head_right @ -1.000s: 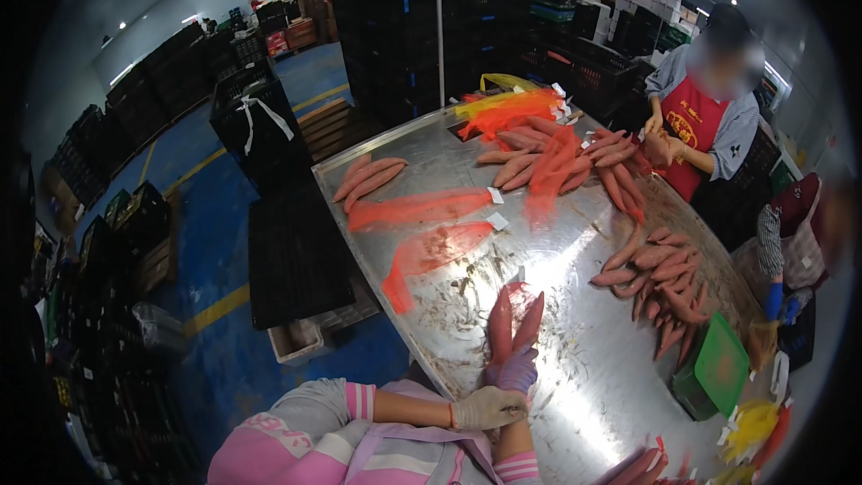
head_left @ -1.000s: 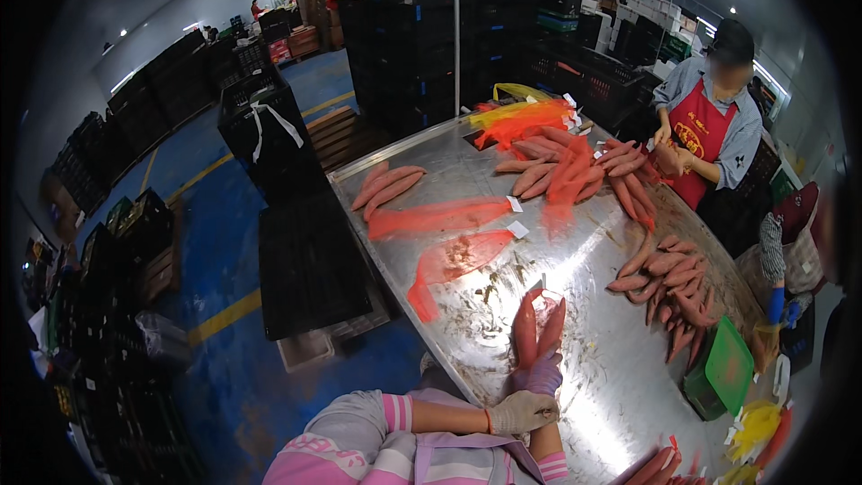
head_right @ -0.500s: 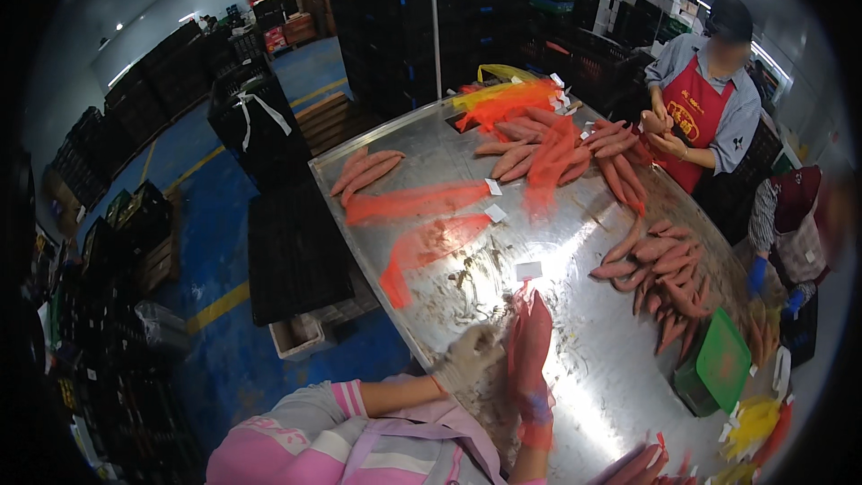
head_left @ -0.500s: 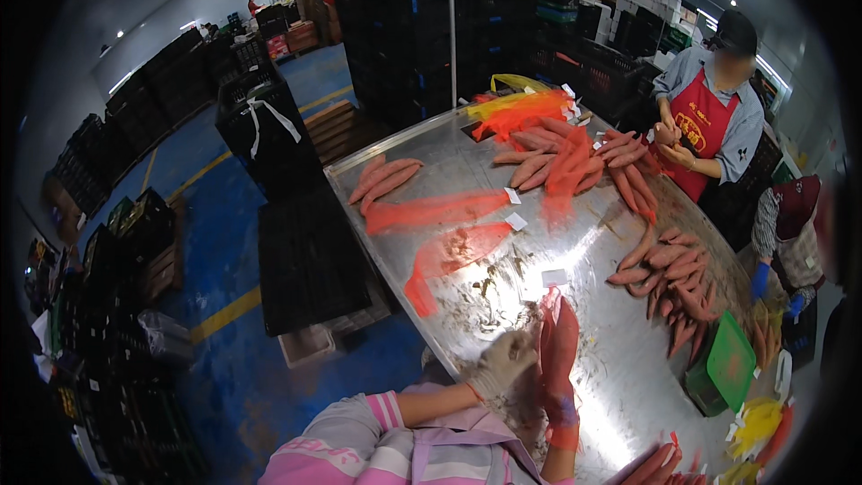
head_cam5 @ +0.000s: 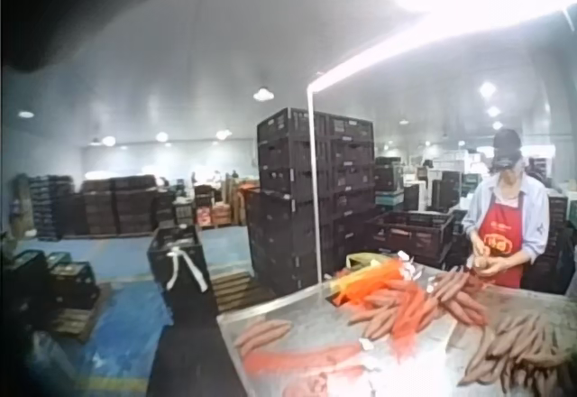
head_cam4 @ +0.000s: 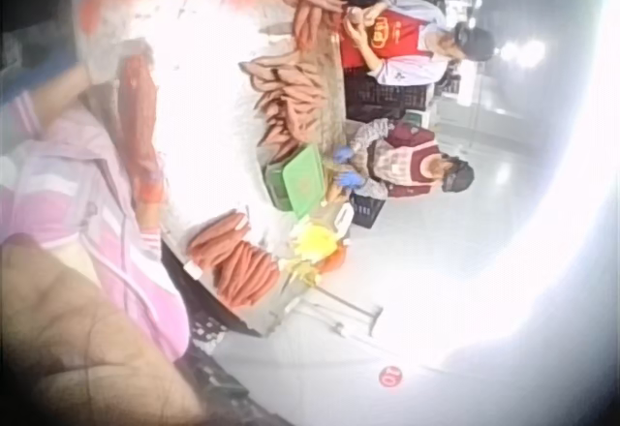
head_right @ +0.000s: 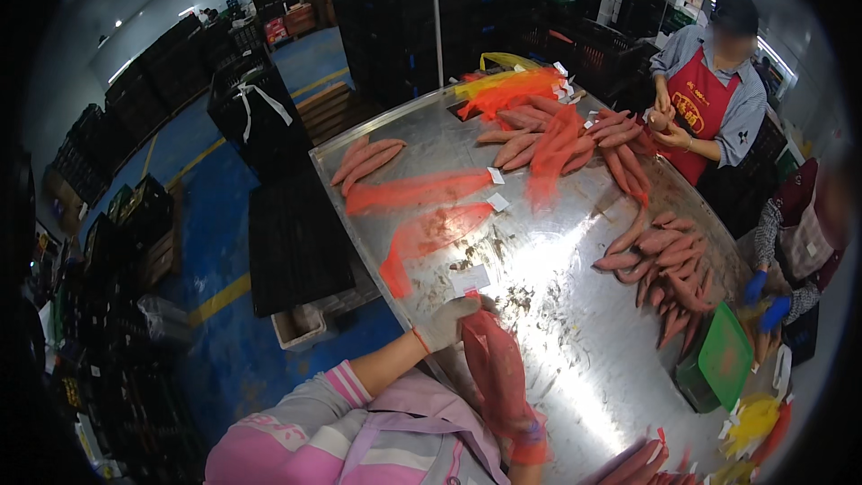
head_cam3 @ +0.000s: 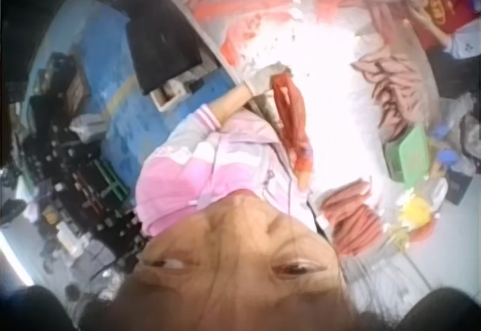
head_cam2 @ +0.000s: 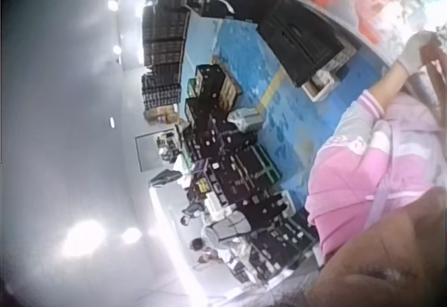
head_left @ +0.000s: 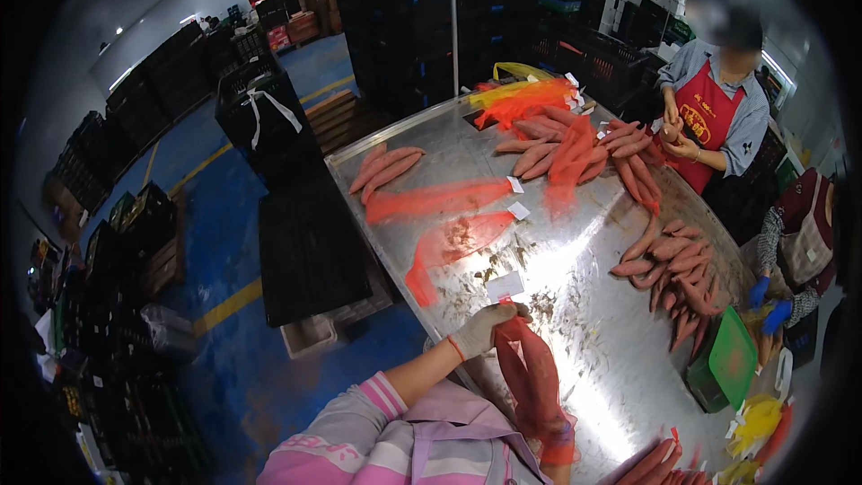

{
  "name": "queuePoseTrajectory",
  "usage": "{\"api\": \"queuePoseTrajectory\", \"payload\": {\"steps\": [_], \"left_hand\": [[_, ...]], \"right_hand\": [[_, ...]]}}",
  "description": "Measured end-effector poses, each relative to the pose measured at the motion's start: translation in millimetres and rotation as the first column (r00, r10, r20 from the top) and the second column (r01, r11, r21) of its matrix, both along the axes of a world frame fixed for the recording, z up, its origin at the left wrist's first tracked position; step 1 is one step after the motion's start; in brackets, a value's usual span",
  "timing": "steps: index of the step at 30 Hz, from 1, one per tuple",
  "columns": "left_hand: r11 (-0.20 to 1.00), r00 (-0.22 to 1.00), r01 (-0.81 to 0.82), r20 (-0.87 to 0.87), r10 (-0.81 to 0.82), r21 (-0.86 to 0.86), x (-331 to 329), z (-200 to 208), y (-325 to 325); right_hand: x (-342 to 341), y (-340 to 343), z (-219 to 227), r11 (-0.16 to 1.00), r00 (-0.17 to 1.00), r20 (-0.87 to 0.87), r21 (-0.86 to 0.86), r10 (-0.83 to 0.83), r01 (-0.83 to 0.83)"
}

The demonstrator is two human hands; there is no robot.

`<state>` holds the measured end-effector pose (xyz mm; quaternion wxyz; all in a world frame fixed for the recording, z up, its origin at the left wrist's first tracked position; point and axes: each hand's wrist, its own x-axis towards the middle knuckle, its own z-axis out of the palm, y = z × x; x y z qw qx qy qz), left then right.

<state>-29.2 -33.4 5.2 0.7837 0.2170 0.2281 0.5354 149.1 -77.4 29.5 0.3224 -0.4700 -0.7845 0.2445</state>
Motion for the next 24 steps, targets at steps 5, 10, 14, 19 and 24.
{"api": "queuePoseTrajectory", "payload": {"steps": [5,10,14,19,24], "left_hand": [[0.989,0.946,-0.126,-0.309,0.094,-0.082,0.0,3.5,4.5],[0.932,0.904,-0.338,-0.320,0.283,-0.130,-24.7,12.0,27.7],[0.811,0.782,-0.564,-0.415,0.465,-0.156,-57.6,4.2,64.2],[0.728,0.650,-0.684,-0.414,0.637,0.046,-142.2,40.0,83.6],[0.802,0.564,-0.460,-0.573,0.595,0.379,-211.5,130.7,90.4]], "right_hand": [[-8.0,-0.4,0.9,1.000,1.000,0.010,0.012,-0.002,0.002],[-15.7,-0.6,7.7,1.000,1.000,0.018,0.022,-0.018,0.017],[-7.1,-7.5,16.0,0.997,0.998,0.021,0.041,-0.066,0.066],[16.5,-27.0,26.9,0.991,0.992,0.022,0.037,-0.128,0.127],[19.9,-31.8,36.4,0.971,0.973,0.021,0.077,-0.231,0.228]]}}
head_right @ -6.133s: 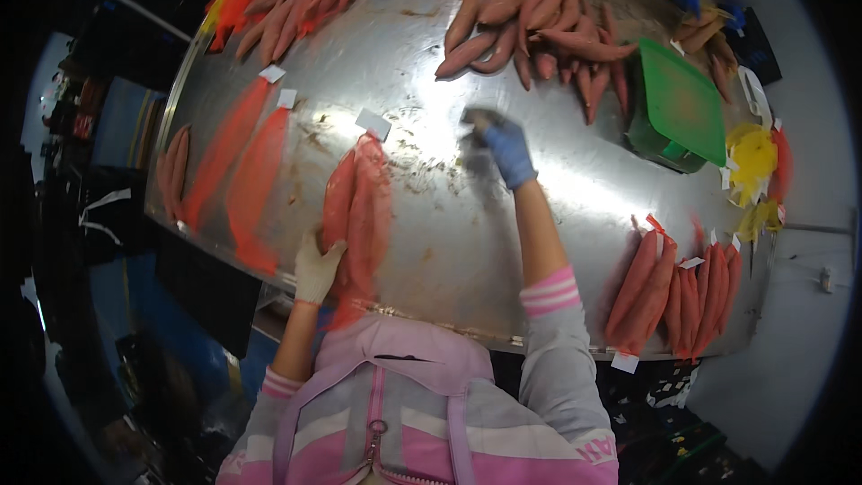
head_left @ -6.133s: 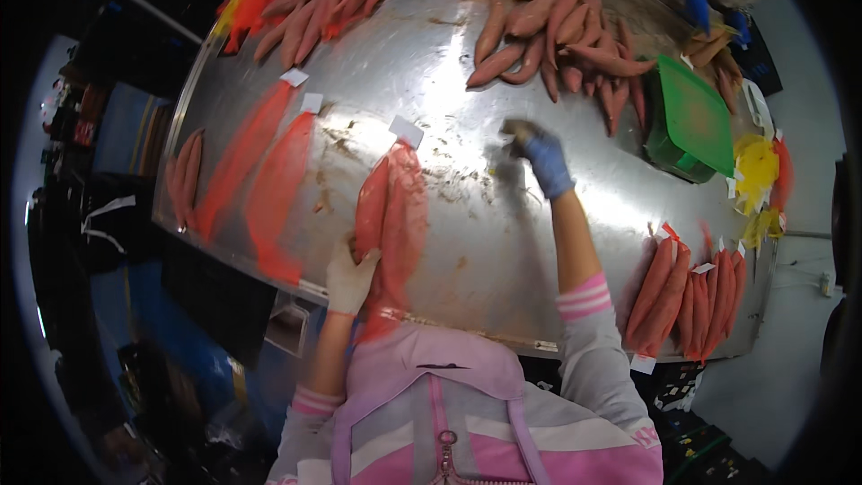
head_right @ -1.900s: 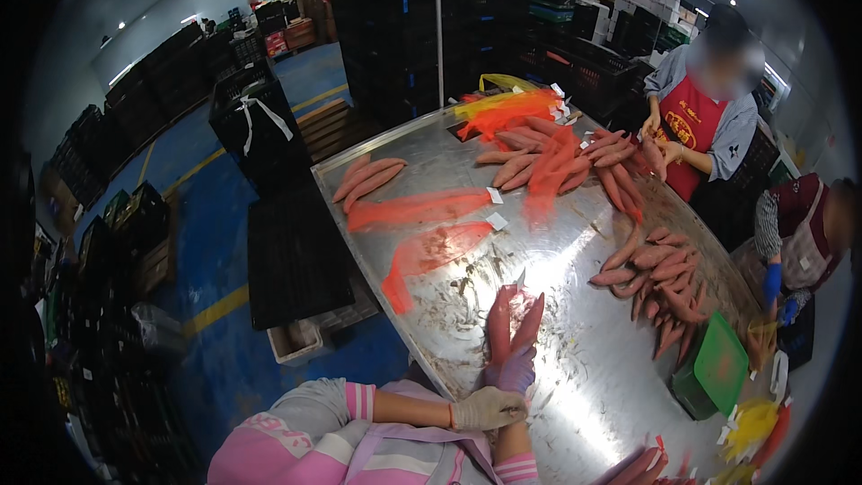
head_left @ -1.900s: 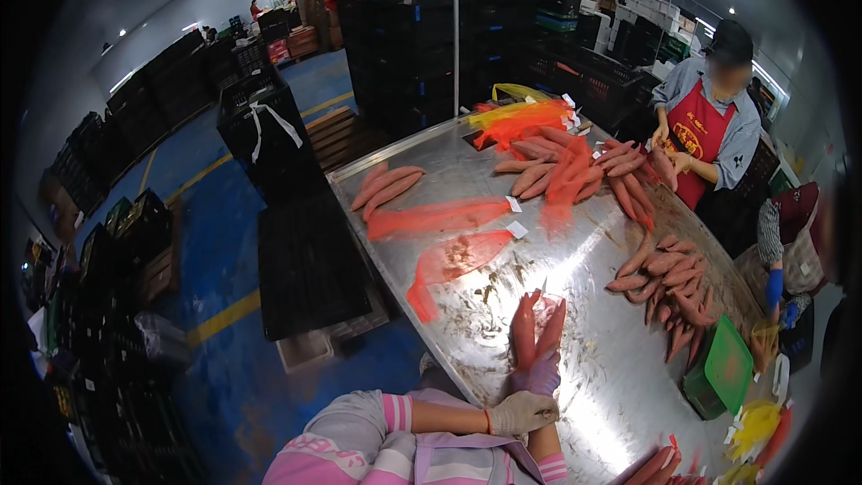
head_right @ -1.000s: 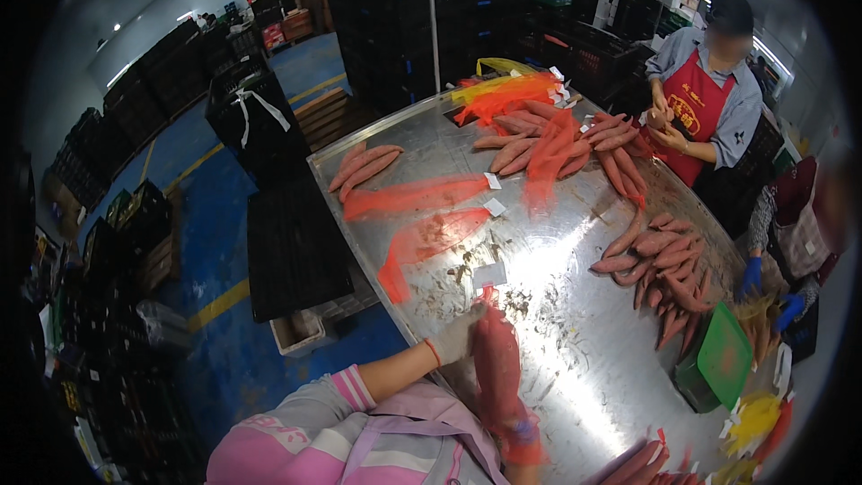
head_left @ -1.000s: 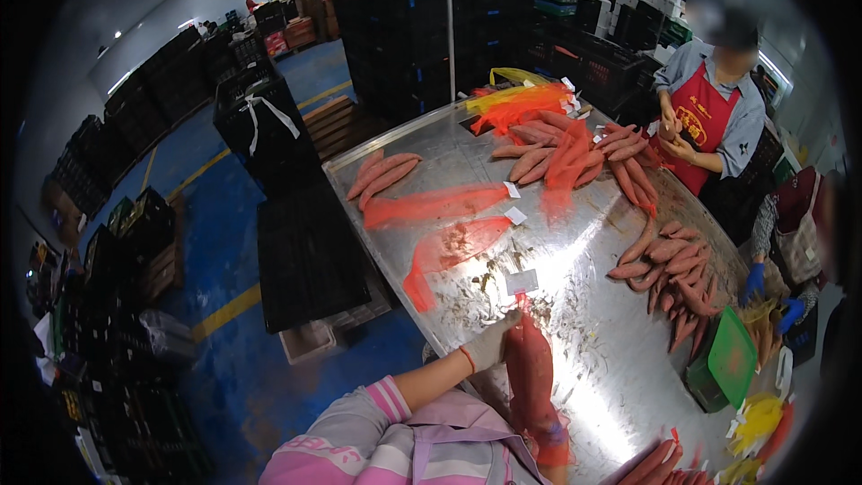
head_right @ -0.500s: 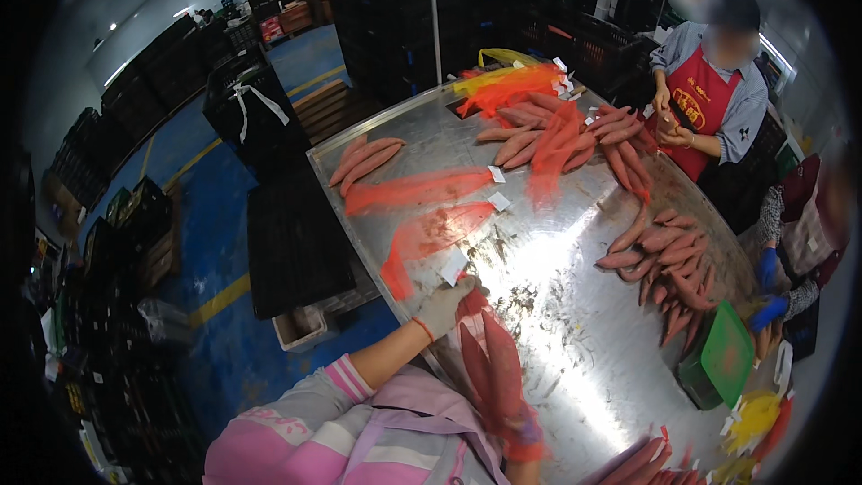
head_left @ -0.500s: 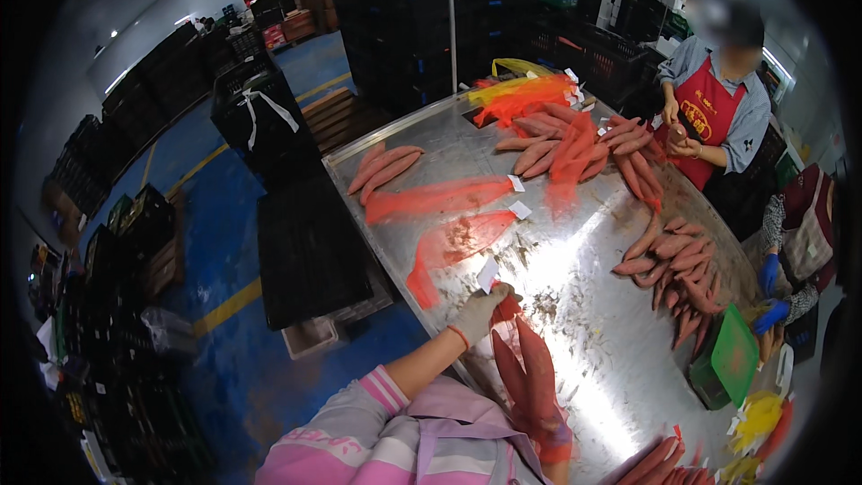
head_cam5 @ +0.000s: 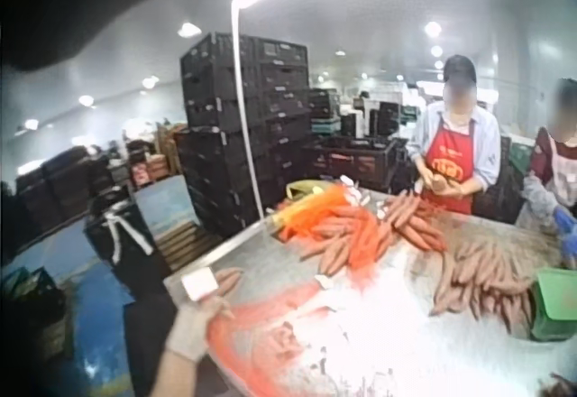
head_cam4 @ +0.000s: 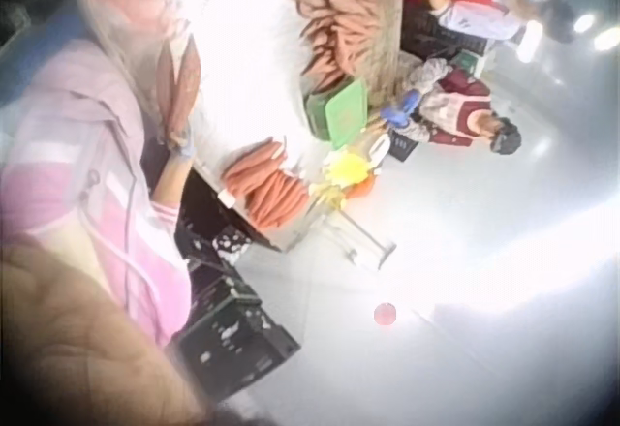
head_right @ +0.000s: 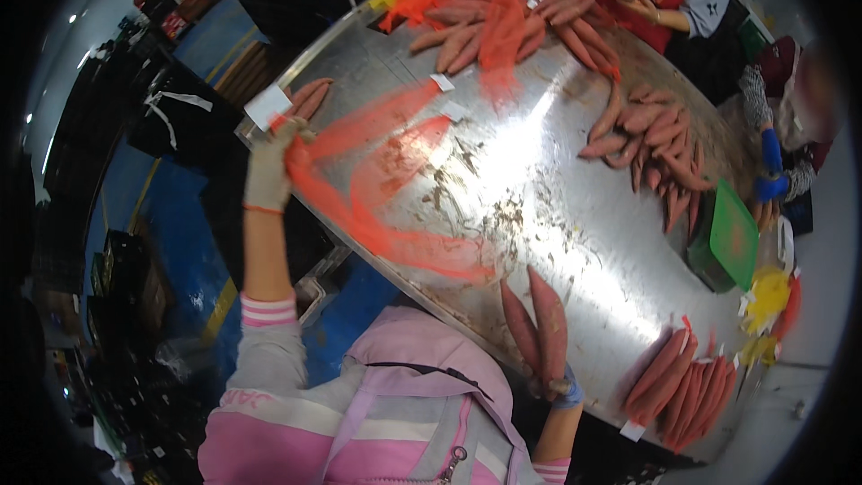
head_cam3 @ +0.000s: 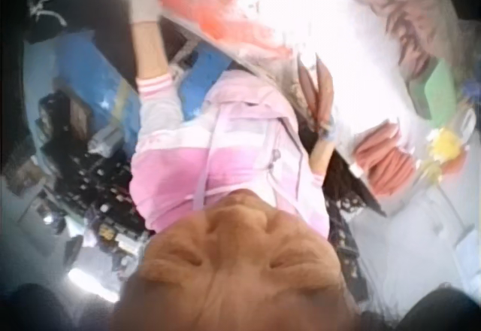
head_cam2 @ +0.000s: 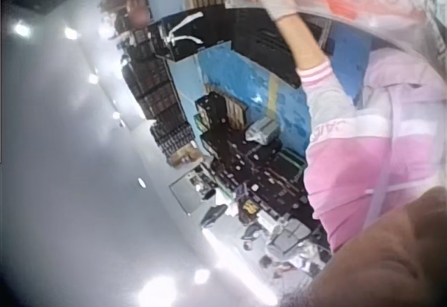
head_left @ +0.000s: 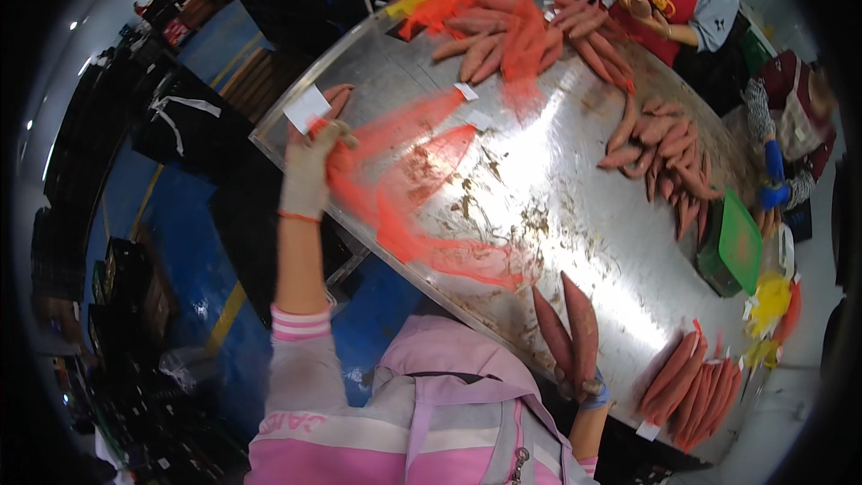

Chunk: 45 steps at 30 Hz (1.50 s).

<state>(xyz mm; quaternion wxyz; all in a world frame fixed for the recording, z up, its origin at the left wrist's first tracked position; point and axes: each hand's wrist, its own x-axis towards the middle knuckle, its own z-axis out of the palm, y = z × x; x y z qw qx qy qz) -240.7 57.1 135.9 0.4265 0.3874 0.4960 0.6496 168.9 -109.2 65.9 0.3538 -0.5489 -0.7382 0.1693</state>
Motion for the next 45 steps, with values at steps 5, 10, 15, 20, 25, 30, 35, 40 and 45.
{"api": "queuePoseTrajectory", "payload": {"steps": [5,10,15,20,25,30,35,40,45], "left_hand": [[0.991,0.972,0.094,-0.208,-0.112,-0.093,-14.8,55.3,44.0],[0.861,0.613,0.206,-0.624,-0.484,-0.465,4.6,50.9,95.6],[0.976,0.205,0.134,-0.959,-0.196,-0.171,24.8,-38.3,169.8],[0.930,-0.058,0.089,-0.934,-0.352,-0.356,66.6,-96.0,189.9],[0.902,0.014,0.044,-0.903,-0.430,-0.429,72.6,-102.9,207.3],[0.996,0.336,-0.033,-0.937,0.092,0.086,72.2,-82.1,205.5],[0.915,0.162,0.147,-0.922,0.352,0.375,78.9,-68.1,185.0],[0.876,0.381,0.217,-0.863,0.331,0.431,117.8,-49.3,107.0],[0.939,0.599,0.232,-0.798,0.069,0.255,157.8,-72.8,27.6]], "right_hand": [[-19.7,2.7,23.2,0.977,0.980,-0.085,-0.133,-0.181,0.169],[-29.4,7.7,20.5,0.966,0.970,-0.057,-0.120,-0.238,0.230],[-38.4,13.2,4.0,0.954,0.953,-0.064,-0.060,-0.296,0.293],[-48.9,17.8,5.7,0.935,0.936,-0.021,-0.037,-0.352,0.351],[-29.9,0.5,-22.6,0.879,0.846,-0.279,-0.293,-0.454,0.376],[49.5,-75.3,-115.1,0.578,0.679,-0.388,-0.814,-0.623,0.064],[6.3,-18.8,-73.0,0.526,0.794,0.166,-0.668,-0.585,0.527],[25.2,-15.0,-114.4,0.644,0.862,0.210,-0.589,-0.461,0.488],[56.8,-36.1,-149.9,0.728,0.735,-0.065,-0.221,-0.675,0.649]]}}
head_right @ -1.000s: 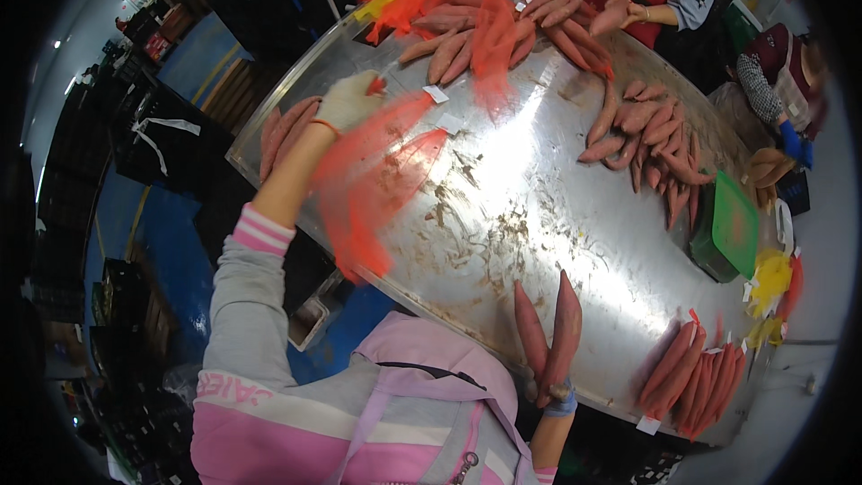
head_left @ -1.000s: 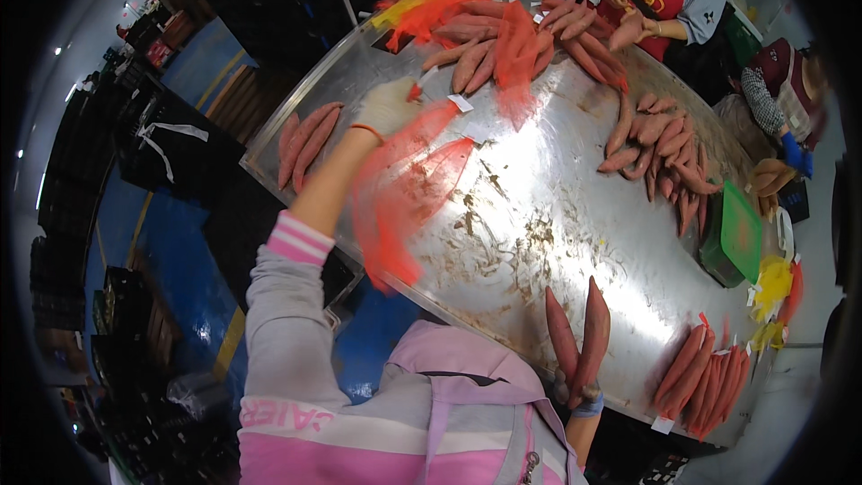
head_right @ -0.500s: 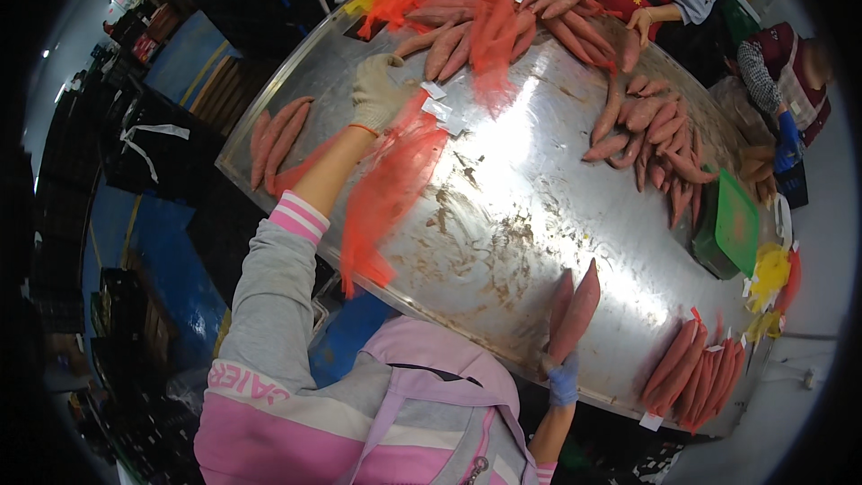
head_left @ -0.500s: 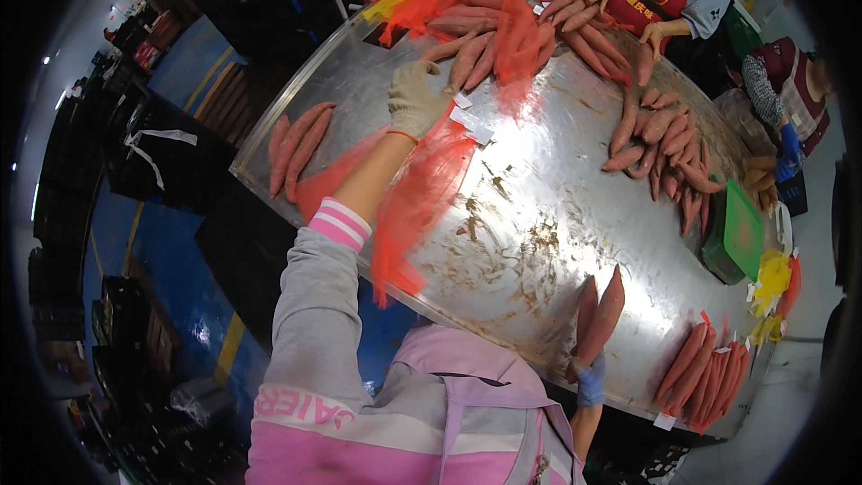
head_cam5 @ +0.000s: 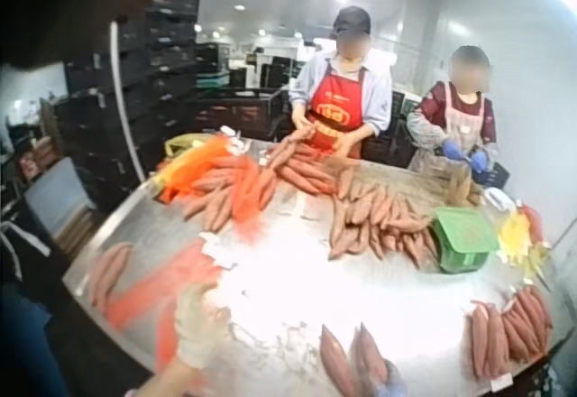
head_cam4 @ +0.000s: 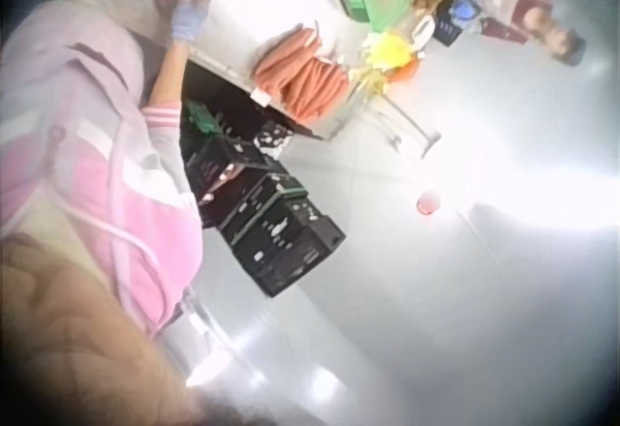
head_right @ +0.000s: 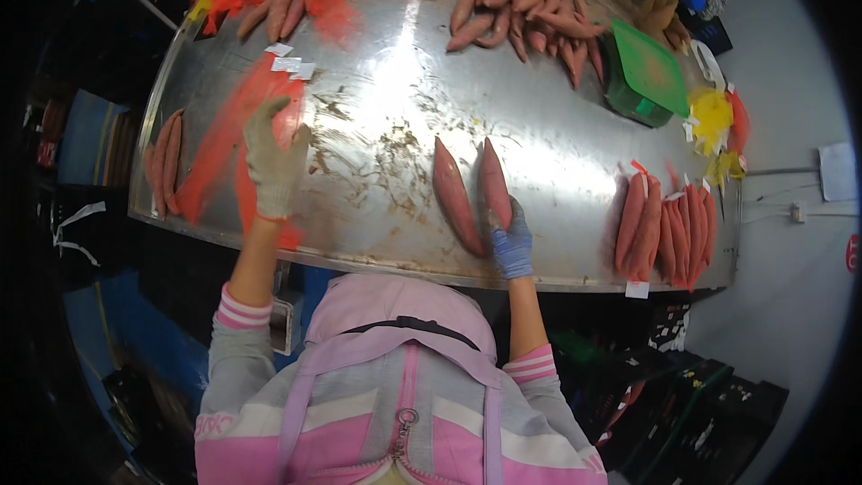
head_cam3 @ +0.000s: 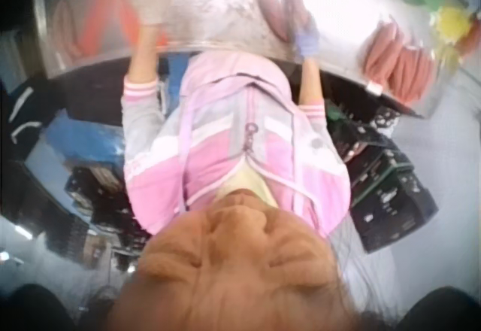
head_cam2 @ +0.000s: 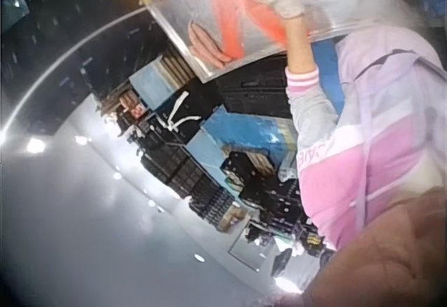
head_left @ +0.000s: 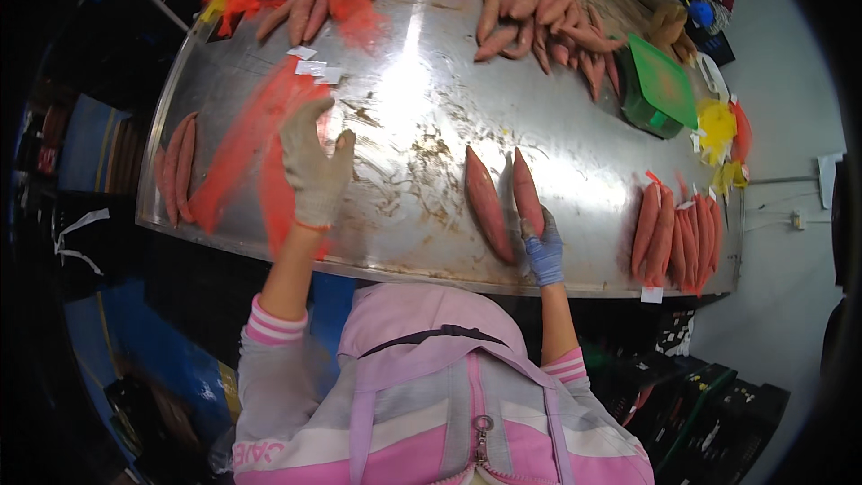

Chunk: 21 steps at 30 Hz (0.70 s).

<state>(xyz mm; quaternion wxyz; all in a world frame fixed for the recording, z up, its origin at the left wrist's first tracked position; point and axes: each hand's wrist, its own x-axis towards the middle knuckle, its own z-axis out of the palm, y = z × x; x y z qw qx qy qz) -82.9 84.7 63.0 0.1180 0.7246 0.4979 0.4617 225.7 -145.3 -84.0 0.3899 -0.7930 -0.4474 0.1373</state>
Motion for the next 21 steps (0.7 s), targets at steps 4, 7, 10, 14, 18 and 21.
{"api": "queuePoseTrajectory", "payload": {"steps": [4,7,10,14,18,21], "left_hand": [[0.859,0.981,0.159,0.179,-0.080,-0.487,32.9,-6.8,-58.5],[0.608,0.903,0.403,0.405,-0.143,-0.684,64.7,-23.9,-87.7],[0.423,0.792,0.580,0.604,-0.091,-0.696,88.7,-26.3,-108.4],[0.373,0.724,0.647,0.689,-0.028,-0.665,101.0,-20.7,-120.1],[0.329,0.637,0.664,0.739,0.220,-0.671,107.3,-45.4,-130.8],[0.276,0.571,0.664,0.710,0.412,-0.695,106.8,-69.2,-133.4]], "right_hand": [[-11.2,-7.2,80.2,0.997,0.566,-0.821,-0.070,-0.077,0.034],[-11.3,-22.5,97.2,0.992,0.373,-0.928,-0.026,0.024,-0.127],[-16.2,-29.3,110.9,0.960,0.298,-0.953,-0.038,0.049,-0.279],[-2.5,-49.1,86.9,0.911,0.196,-0.976,0.008,0.097,-0.412],[7.8,-51.2,92.4,0.928,0.041,-0.997,0.049,0.069,-0.370],[22.0,-43.9,103.0,0.908,-0.039,-0.989,0.143,0.139,-0.394]]}}
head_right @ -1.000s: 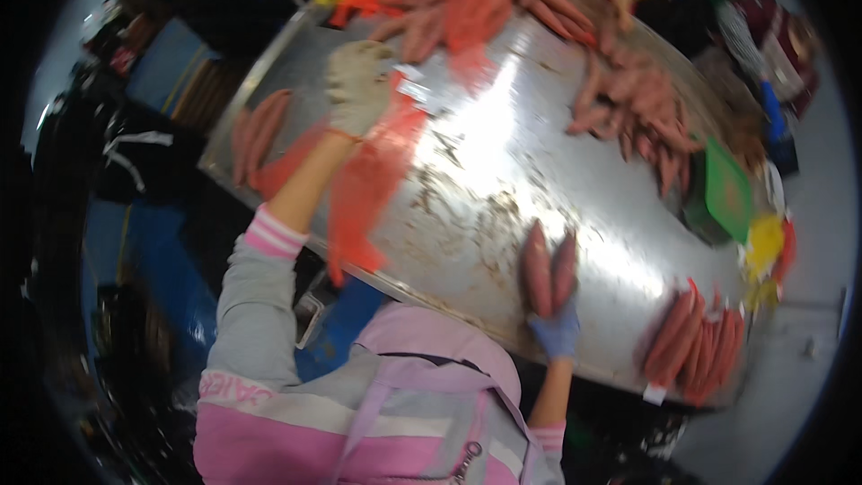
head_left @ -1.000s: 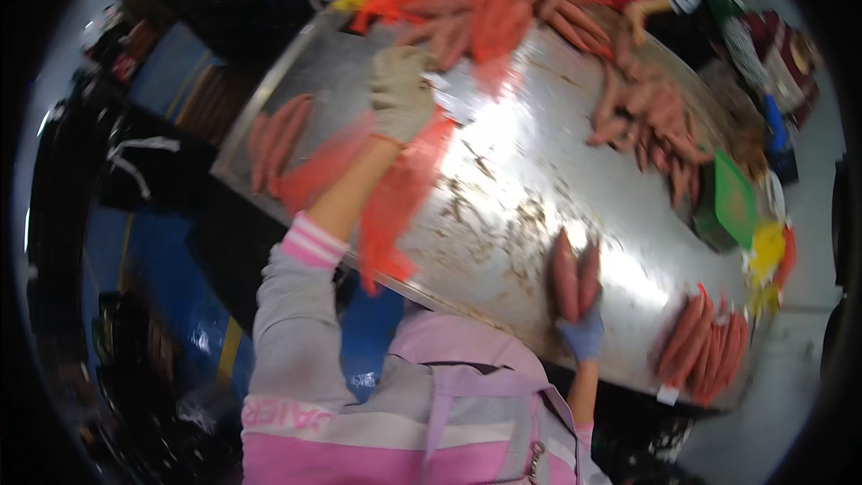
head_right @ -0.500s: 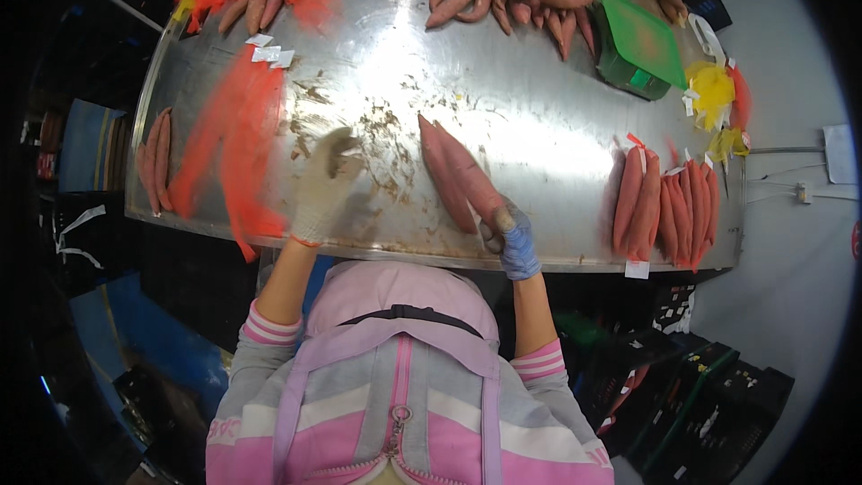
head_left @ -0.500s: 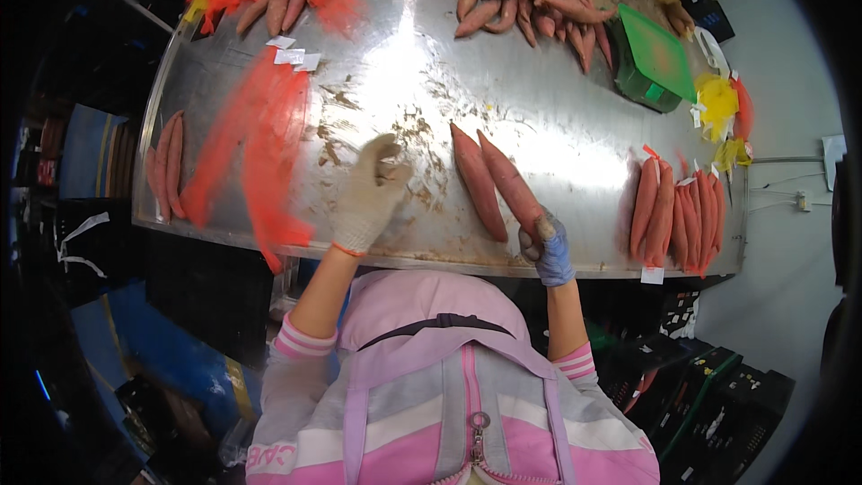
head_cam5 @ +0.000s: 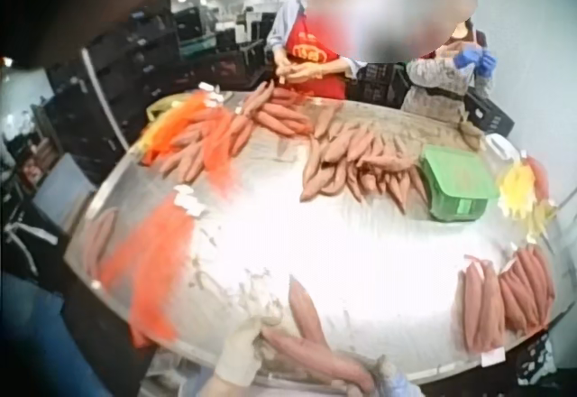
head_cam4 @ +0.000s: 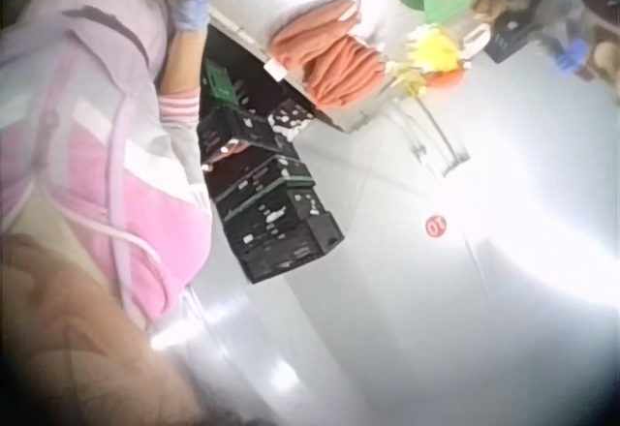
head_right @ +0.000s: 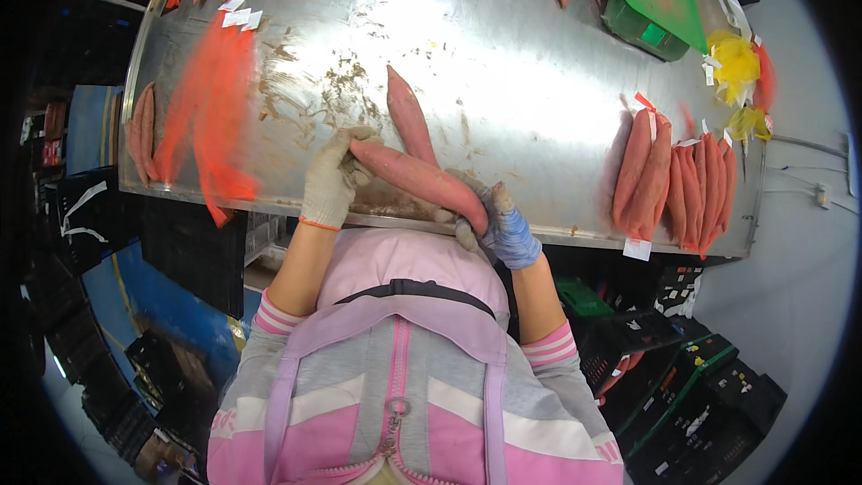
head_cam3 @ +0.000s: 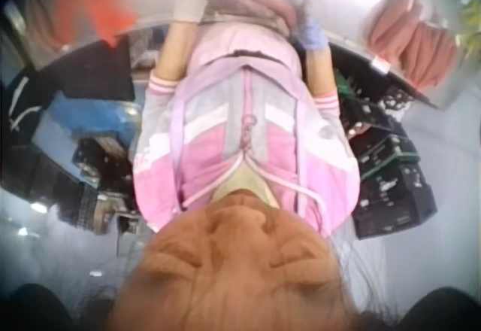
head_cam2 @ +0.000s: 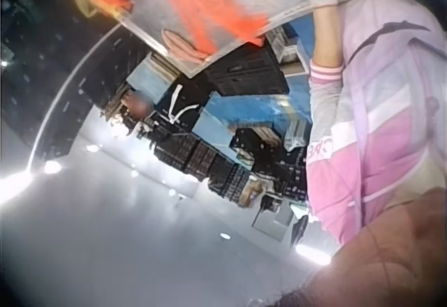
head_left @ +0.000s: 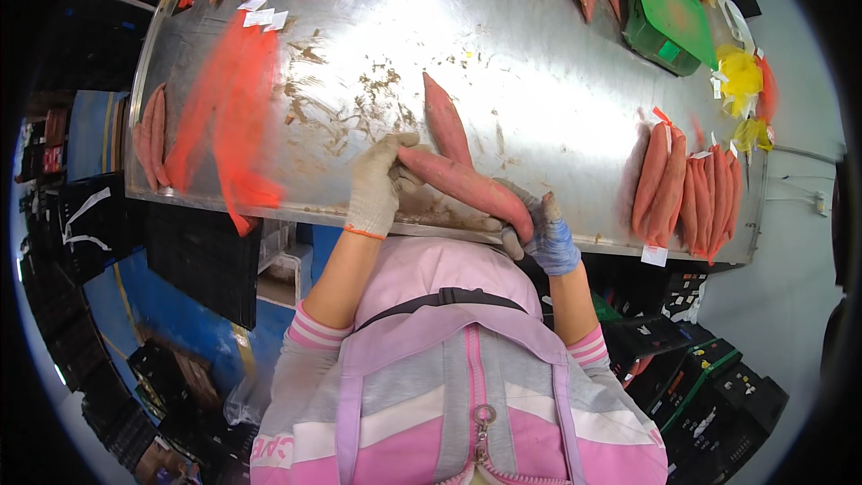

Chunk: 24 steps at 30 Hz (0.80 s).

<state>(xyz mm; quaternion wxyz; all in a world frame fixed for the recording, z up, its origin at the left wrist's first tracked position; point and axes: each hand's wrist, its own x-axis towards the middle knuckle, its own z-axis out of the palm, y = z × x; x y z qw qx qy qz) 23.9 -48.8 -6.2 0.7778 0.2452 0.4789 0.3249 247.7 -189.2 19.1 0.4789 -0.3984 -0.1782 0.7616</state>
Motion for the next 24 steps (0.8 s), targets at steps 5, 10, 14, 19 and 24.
{"api": "queuePoseTrajectory", "payload": {"steps": [5,10,14,19,24], "left_hand": [[0.970,0.984,-0.179,-0.020,0.178,-0.165,19.3,12.6,-3.4],[0.992,0.989,-0.097,0.108,0.105,-0.078,22.3,22.6,-6.2],[0.998,0.983,-0.059,0.172,0.061,-0.014,26.2,28.4,-11.7],[0.981,0.997,0.076,-0.026,-0.073,0.177,24.4,31.6,-13.3],[0.996,0.986,-0.091,0.142,0.087,0.025,21.5,26.5,-17.3]], "right_hand": [[17.7,-2.1,4.5,0.999,0.996,0.086,-0.019,0.035,-0.034],[27.7,-14.7,-32.9,0.977,0.990,0.038,-0.157,-0.137,0.141],[46.6,-14.7,-50.1,0.963,0.963,-0.235,-0.260,-0.129,0.066],[50.6,-7.3,-56.6,0.953,0.950,-0.291,-0.302,-0.116,0.024],[50.5,0.2,-62.9,0.941,0.862,-0.493,-0.333,-0.121,-0.058]]}}
